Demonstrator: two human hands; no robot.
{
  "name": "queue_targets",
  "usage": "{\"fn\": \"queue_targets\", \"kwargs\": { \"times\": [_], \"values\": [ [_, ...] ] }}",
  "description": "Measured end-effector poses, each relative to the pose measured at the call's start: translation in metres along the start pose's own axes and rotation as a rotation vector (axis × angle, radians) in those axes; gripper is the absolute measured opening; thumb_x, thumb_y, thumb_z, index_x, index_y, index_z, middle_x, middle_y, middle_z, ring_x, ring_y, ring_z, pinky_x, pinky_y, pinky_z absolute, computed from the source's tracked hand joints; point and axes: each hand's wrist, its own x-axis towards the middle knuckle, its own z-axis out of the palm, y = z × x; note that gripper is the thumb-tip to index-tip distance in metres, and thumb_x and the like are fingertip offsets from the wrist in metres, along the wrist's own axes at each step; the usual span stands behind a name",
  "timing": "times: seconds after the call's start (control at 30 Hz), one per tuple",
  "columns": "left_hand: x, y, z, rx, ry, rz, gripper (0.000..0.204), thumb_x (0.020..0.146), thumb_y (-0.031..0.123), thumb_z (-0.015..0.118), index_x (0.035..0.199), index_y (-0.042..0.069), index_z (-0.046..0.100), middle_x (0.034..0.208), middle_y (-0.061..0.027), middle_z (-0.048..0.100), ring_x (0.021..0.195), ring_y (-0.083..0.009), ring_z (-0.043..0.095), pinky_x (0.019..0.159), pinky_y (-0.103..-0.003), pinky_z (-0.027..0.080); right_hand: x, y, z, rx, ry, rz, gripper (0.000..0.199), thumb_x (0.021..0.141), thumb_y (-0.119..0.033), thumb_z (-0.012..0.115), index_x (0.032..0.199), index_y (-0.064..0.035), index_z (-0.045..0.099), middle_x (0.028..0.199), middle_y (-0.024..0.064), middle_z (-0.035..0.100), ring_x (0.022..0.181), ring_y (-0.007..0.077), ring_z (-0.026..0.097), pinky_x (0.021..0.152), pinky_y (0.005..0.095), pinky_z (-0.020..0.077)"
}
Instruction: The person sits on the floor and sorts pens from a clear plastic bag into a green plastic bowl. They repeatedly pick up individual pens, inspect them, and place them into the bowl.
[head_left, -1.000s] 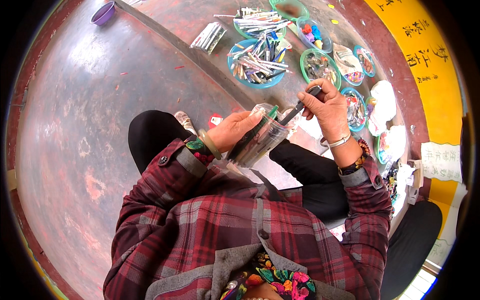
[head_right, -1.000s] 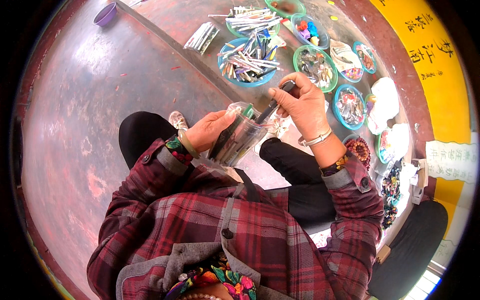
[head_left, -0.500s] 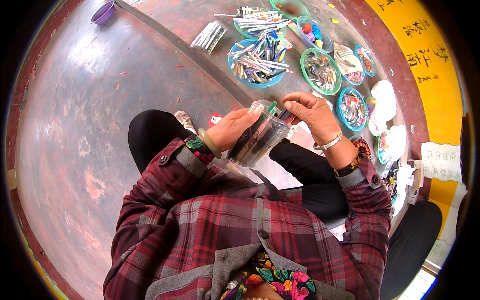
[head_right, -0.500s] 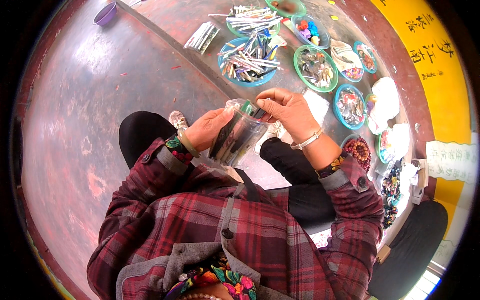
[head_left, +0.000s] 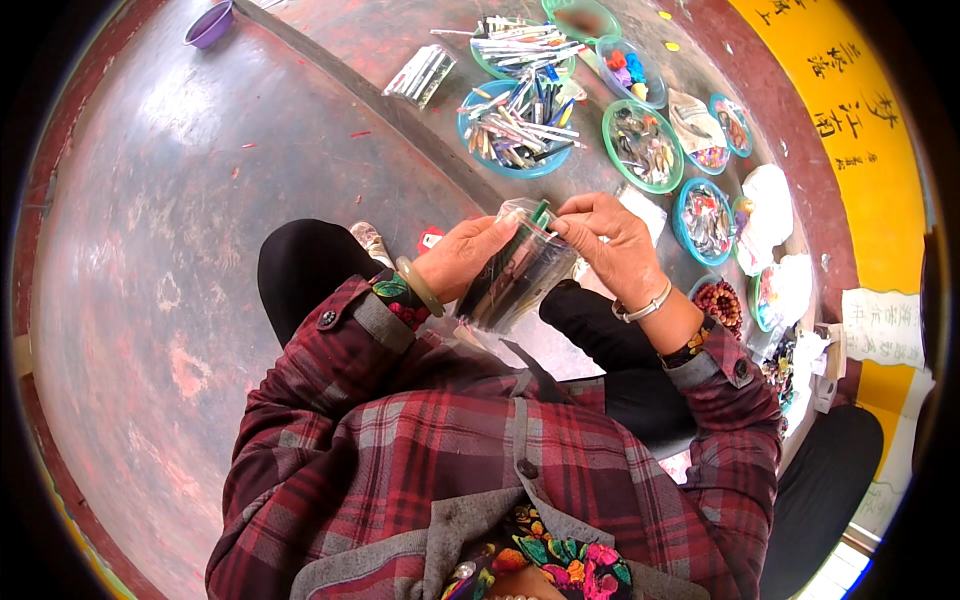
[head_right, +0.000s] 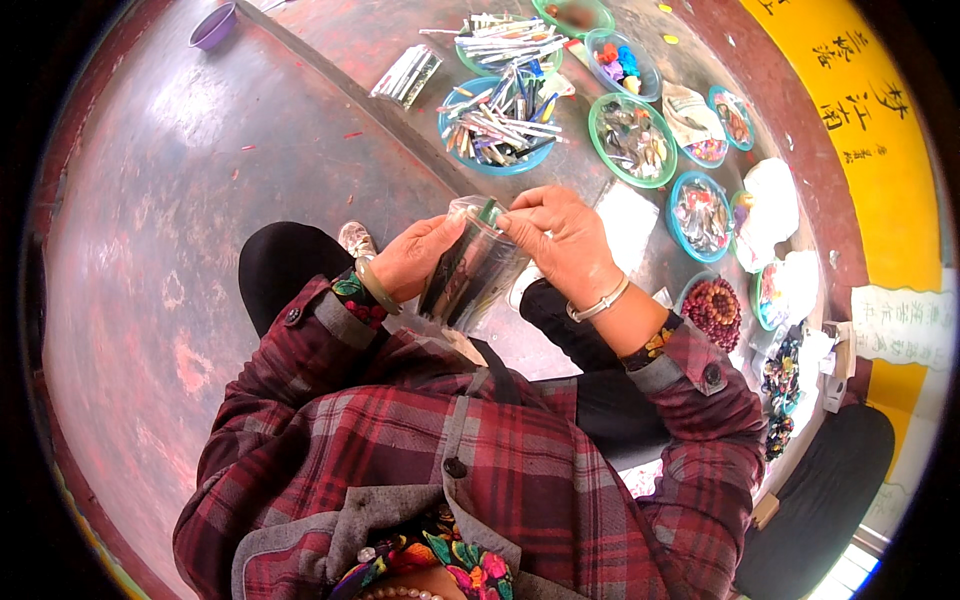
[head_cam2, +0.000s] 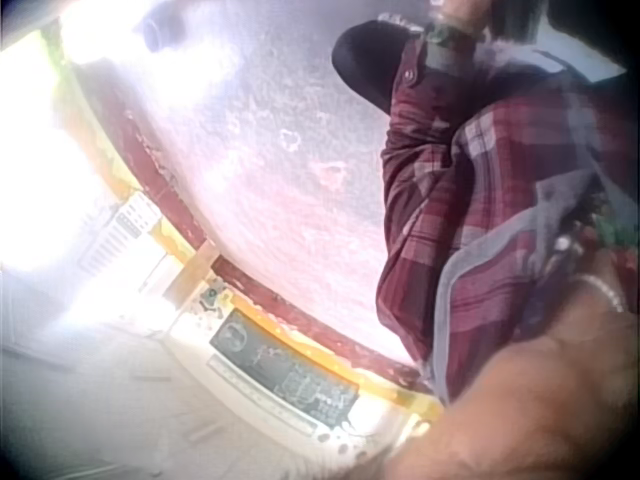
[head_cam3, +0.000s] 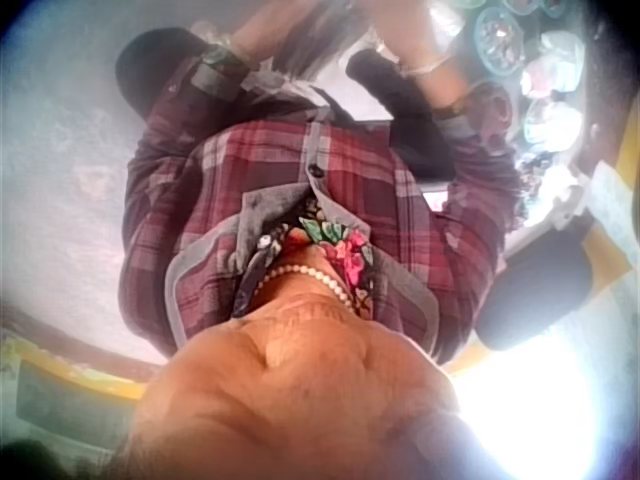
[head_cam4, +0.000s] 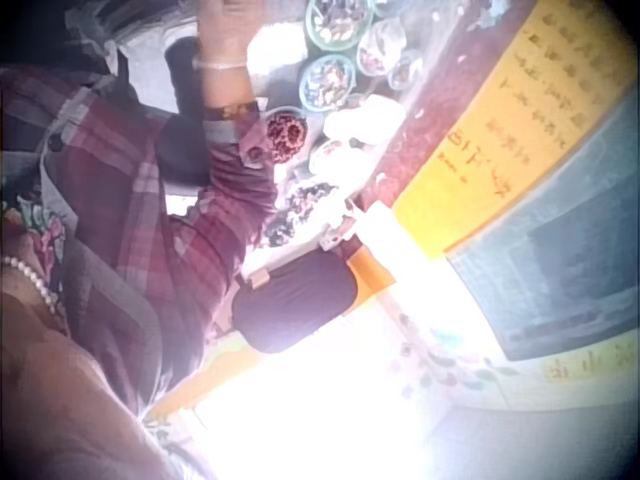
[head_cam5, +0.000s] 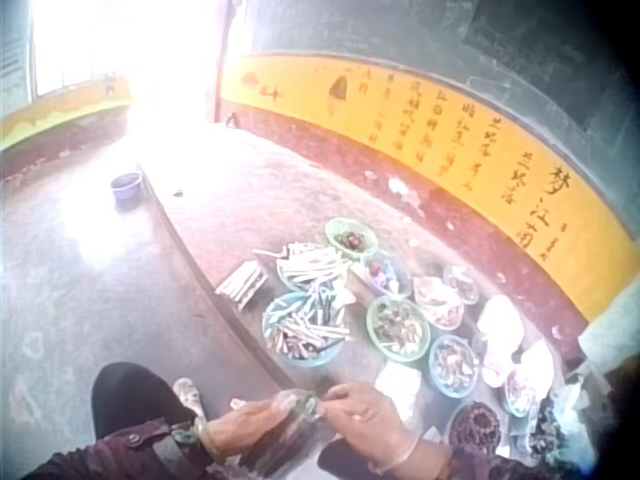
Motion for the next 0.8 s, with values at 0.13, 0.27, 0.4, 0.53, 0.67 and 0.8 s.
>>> {"fn": "queue_targets", "kwargs": {
  "times": [0.13, 0.27, 0.4, 0.53, 0.67, 0.8],
  "values": [
    [-0.002, 0.007, 0.000, 0.014, 0.030, 0.040, 0.044, 0.098, 0.036, 0.036, 0.111, -0.002, 0.052, 0.094, -0.0029, 0.059, 0.080, -0.0056, 0.053, 0.071, -0.022, 0.046, -0.003, -0.007, 0.006, -0.209, 0.030, -0.220, 0.021, 0.081, -0.023, 0.065, 0.093, -0.0053, 0.068, 0.104, 0.0159, 0.060, 0.096, 0.0315, 0.055, 0.084, 0.0372, 0.0431],
    [-0.001, 0.006, -0.004, -0.041, 0.035, 0.025, 0.040, 0.099, 0.031, 0.034, 0.115, -0.001, 0.051, 0.099, -0.0036, 0.059, 0.082, -0.0071, 0.055, 0.073, -0.023, 0.046, -0.003, -0.008, 0.005, -0.339, -0.028, -0.309, 0.032, 0.081, -0.027, 0.065, 0.103, -0.0035, 0.064, 0.120, 0.0212, 0.052, 0.111, 0.0375, 0.048, 0.095, 0.0410, 0.0376],
    [0.000, 0.004, -0.005, -0.056, 0.027, 0.021, 0.042, 0.098, 0.035, 0.036, 0.111, -0.001, 0.053, 0.097, -0.0035, 0.059, 0.083, -0.0066, 0.054, 0.074, -0.022, 0.045, -0.006, -0.010, 0.009, -0.424, -0.075, -0.334, 0.037, 0.080, -0.029, 0.065, 0.106, -0.0030, 0.061, 0.126, 0.0230, 0.047, 0.118, 0.0397, 0.043, 0.098, 0.0427, 0.0347],
    [0.002, 0.000, -0.007, 0.039, 0.053, 0.059, 0.043, 0.098, 0.037, 0.037, 0.108, -0.001, 0.054, 0.095, -0.0026, 0.059, 0.084, -0.0062, 0.053, 0.074, -0.023, 0.045, -0.003, -0.004, 0.008, -0.438, -0.122, -0.358, 0.049, 0.079, -0.032, 0.066, 0.115, -0.0017, 0.055, 0.129, 0.0227, 0.044, 0.120, 0.0391, 0.041, 0.099, 0.0422, 0.0342],
    [-0.002, 0.018, -0.009, 0.056, 0.050, 0.185, 0.046, 0.099, 0.036, 0.031, 0.116, -0.003, 0.050, 0.105, -0.0063, 0.058, 0.093, -0.0100, 0.054, 0.083, -0.025, 0.044, 0.008, -0.018, -0.004, 0.137, -0.018, 0.073, 0.075, 0.076, -0.036, 0.070, 0.134, -0.0027, 0.036, 0.131, 0.0208, 0.043, 0.122, 0.0328, 0.041, 0.098, 0.0394, 0.0354],
    [-0.001, 0.032, -0.013, -0.160, 0.010, 0.269, 0.048, 0.099, 0.034, 0.025, 0.124, -0.003, 0.044, 0.116, -0.0095, 0.055, 0.101, -0.0145, 0.054, 0.090, -0.028, 0.043, 0.016, 0.013, 0.007, 0.828, -0.287, 0.373, 0.088, 0.069, -0.021, 0.078, 0.139, -0.0056, 0.026, 0.130, 0.0128, 0.046, 0.115, 0.0203, 0.047, 0.097, 0.0362, 0.0371]
  ]
}}
